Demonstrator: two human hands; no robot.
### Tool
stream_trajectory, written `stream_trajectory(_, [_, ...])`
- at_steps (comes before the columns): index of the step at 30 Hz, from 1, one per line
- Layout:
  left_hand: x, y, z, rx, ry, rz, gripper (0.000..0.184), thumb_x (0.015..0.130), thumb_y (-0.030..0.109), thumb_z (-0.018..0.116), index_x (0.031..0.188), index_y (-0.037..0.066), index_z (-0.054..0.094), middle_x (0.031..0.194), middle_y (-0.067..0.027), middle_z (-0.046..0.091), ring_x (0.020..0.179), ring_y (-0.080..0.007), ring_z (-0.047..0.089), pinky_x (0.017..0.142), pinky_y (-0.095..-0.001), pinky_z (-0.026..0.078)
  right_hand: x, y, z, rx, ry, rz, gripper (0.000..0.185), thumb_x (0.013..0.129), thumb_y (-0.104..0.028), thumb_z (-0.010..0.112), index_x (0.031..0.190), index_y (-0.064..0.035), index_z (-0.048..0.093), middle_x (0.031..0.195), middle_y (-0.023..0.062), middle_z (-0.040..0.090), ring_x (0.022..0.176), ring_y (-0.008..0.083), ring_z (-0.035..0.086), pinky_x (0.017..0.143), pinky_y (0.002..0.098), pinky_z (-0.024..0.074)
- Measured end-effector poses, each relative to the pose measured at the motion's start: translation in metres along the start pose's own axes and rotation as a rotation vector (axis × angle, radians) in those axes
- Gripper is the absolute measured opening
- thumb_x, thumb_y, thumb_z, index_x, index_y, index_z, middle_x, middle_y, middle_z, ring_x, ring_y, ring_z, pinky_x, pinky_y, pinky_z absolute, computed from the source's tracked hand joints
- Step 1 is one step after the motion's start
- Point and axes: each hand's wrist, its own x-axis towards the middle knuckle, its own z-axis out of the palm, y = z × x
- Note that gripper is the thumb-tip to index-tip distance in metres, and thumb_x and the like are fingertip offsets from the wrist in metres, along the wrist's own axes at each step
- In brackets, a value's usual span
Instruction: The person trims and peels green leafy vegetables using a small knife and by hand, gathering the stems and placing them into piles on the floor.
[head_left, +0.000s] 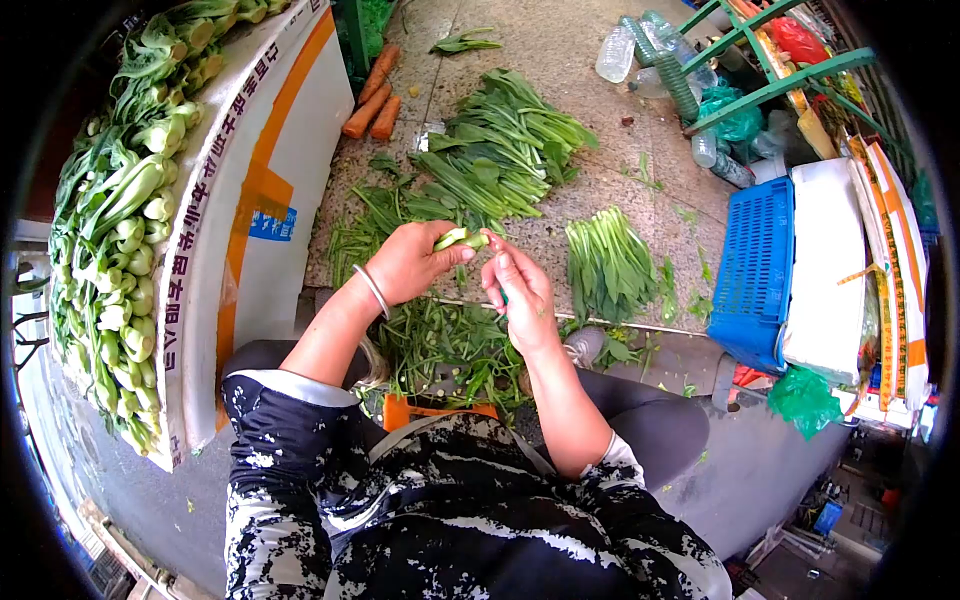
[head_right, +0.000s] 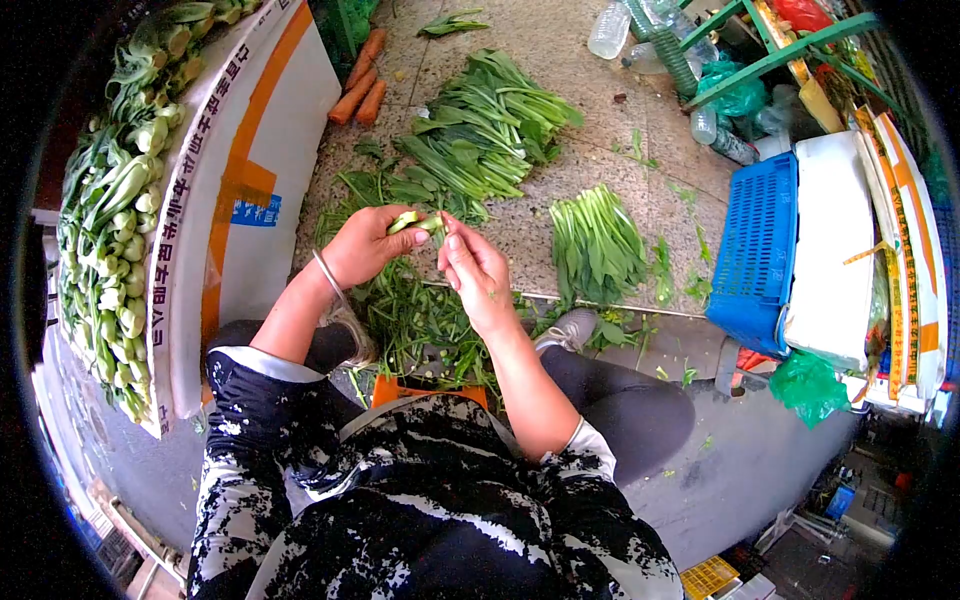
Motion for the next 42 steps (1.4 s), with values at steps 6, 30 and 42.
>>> stream_trajectory(6, [0.001,-0.008,0.002,-0.028,0.021,-0.021,0.028,0.082,0.027,0.063,0.088,0.000,0.059,0.066,-0.0124,0.057,0.060,-0.0209,0.052,0.058,-0.0332,0.043,0.005,0.006,0.006,0.071,0.031,0.073,0.037,0.090,-0.020,0.054,0.123,-0.0036,0.049,0.068,-0.0047,0.046,0.055,0.0024,0.038,0.046,0.0154,0.0298])
stream_trajectory(30, [0.005,-0.004,-0.007,0.144,0.320,-0.148,0.024,0.084,0.022,0.061,0.093,0.001,0.056,0.075,-0.0085,0.061,0.063,-0.0161,0.055,0.060,-0.0293,0.045,0.141,0.103,-0.124,0.263,0.729,0.212,0.019,0.084,-0.020,0.062,0.082,-0.0045,0.050,0.074,0.0032,0.058,0.060,0.0123,0.059,0.044,0.0212,0.0365])
stream_trajectory(42, [0.008,0.011,0.007,0.490,0.481,0.498,0.039,0.069,0.016,0.070,0.107,0.015,0.061,0.093,-0.0070,0.063,0.082,-0.0258,0.062,0.070,-0.0365,0.050,0.025,0.014,-0.025,-0.228,0.359,-0.355,0.014,0.084,-0.010,0.061,0.093,-0.0005,0.056,0.088,0.0053,0.063,0.077,0.0101,0.058,0.071,0.0234,0.0462])
